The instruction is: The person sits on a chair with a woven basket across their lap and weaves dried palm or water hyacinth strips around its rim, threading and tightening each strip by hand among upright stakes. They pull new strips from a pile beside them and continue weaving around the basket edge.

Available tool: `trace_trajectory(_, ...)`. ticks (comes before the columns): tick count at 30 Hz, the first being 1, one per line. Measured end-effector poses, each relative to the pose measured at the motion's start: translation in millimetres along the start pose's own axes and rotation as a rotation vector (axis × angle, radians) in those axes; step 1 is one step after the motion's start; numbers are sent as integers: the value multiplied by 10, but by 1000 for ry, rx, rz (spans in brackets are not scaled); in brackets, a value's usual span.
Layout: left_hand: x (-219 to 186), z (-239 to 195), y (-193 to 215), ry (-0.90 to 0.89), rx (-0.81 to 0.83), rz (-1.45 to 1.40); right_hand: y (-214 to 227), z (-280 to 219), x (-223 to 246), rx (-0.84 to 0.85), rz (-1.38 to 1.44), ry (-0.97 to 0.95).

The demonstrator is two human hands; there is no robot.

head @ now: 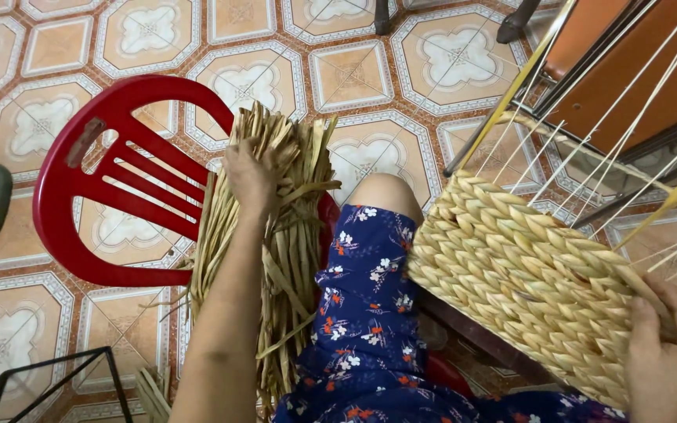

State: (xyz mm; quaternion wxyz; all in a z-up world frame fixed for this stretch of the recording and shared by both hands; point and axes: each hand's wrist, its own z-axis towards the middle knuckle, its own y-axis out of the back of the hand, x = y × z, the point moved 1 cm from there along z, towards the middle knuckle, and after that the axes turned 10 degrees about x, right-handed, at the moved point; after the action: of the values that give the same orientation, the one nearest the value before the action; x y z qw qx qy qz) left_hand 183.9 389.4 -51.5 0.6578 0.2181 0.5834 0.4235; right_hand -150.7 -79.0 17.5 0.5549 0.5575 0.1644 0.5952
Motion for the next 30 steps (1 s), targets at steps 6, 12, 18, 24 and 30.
trace_trajectory(6,262,7,65,128,170,185,-10,102,-249,114,324,-178)
trace_trajectory(12,-33,-130,177,-58,119,-161,148,96,197,-6,-98,-57)
trace_trajectory(18,-859,-450,531,-632,-175,-73,95,-95,86,-231,185,29)
trace_trajectory(24,-1560,-799,382,-913,-15,-350,-43,-110,546,-74,704,2)
trace_trajectory(30,-2466,-1945,78,-1319,630,-482,-224,-260,690,112,1281,-26)
